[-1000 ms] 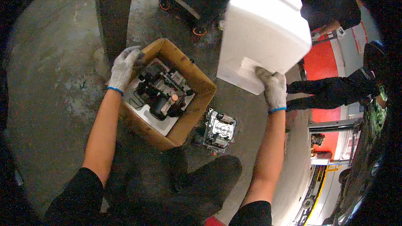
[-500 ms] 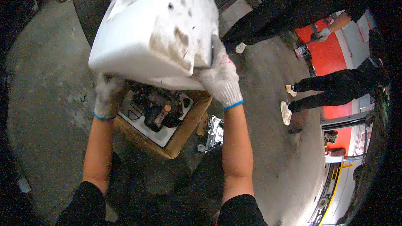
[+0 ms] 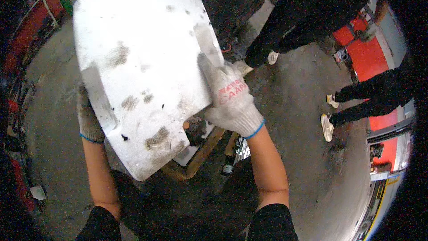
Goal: The person unpacks a car part from a cardboard box, removes foam padding, and handles a small metal clip and a wire harness. The person then places the part back into the box and continues to manipulate the wire harness with gloved hands.
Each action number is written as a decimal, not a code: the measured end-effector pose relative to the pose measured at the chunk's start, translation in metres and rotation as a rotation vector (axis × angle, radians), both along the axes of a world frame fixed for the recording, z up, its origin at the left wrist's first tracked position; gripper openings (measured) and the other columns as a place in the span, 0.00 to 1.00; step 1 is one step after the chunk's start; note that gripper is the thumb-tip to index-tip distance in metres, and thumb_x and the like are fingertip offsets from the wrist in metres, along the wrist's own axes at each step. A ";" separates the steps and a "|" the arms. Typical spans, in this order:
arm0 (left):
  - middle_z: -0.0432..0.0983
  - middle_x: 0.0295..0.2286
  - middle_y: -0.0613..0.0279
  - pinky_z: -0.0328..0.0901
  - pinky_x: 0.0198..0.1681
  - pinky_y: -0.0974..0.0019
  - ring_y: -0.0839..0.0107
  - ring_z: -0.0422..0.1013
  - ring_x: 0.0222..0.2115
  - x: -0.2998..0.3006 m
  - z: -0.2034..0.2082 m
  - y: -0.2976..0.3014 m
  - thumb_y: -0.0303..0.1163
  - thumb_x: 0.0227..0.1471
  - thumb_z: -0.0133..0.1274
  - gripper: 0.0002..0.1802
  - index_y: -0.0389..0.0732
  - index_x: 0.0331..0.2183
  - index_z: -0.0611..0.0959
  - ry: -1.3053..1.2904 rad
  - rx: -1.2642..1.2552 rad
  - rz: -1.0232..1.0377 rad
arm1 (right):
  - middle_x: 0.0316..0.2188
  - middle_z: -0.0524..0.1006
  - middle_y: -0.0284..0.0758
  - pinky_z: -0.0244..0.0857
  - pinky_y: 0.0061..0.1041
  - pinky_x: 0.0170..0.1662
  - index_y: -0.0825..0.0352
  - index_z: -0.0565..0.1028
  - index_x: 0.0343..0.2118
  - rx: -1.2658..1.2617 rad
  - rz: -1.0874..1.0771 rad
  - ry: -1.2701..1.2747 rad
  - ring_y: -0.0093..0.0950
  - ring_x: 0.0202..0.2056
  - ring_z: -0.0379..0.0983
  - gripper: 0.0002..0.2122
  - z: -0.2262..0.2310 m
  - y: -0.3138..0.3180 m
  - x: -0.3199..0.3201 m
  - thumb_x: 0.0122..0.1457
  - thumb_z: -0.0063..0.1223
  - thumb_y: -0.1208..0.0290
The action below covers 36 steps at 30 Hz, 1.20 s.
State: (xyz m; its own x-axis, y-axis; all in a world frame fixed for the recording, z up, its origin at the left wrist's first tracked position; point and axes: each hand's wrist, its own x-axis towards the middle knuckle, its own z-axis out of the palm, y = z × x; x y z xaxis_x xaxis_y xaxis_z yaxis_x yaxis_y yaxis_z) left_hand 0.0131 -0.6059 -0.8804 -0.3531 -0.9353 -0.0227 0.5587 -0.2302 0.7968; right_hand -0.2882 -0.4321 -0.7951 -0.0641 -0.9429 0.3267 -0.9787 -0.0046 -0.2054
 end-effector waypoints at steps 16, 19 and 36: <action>0.69 0.54 0.46 0.63 0.57 0.45 0.50 0.68 0.52 0.149 0.040 0.103 0.51 0.59 0.47 0.31 0.34 0.52 0.75 -0.386 -0.500 1.185 | 0.45 0.81 0.48 0.75 0.44 0.45 0.67 0.83 0.42 1.141 -0.115 0.159 0.44 0.46 0.80 0.14 -0.249 -0.032 -0.064 0.53 0.57 0.70; 0.69 0.53 0.44 0.63 0.56 0.43 0.49 0.68 0.52 0.192 0.062 0.072 0.50 0.59 0.47 0.30 0.34 0.51 0.76 -0.423 -0.476 1.444 | 0.45 0.81 0.46 0.75 0.41 0.47 0.67 0.83 0.43 1.201 -0.190 0.190 0.43 0.46 0.80 0.17 -0.268 -0.038 -0.052 0.51 0.65 0.66; 0.65 0.58 0.47 0.57 0.61 0.39 0.47 0.62 0.58 0.176 -0.212 -0.114 0.48 0.59 0.38 0.31 0.41 0.58 0.73 -0.215 0.440 0.758 | 0.43 0.81 0.51 0.71 0.42 0.49 0.69 0.78 0.47 1.286 -0.238 0.056 0.47 0.46 0.78 0.22 -0.190 -0.032 -0.014 0.55 0.50 0.59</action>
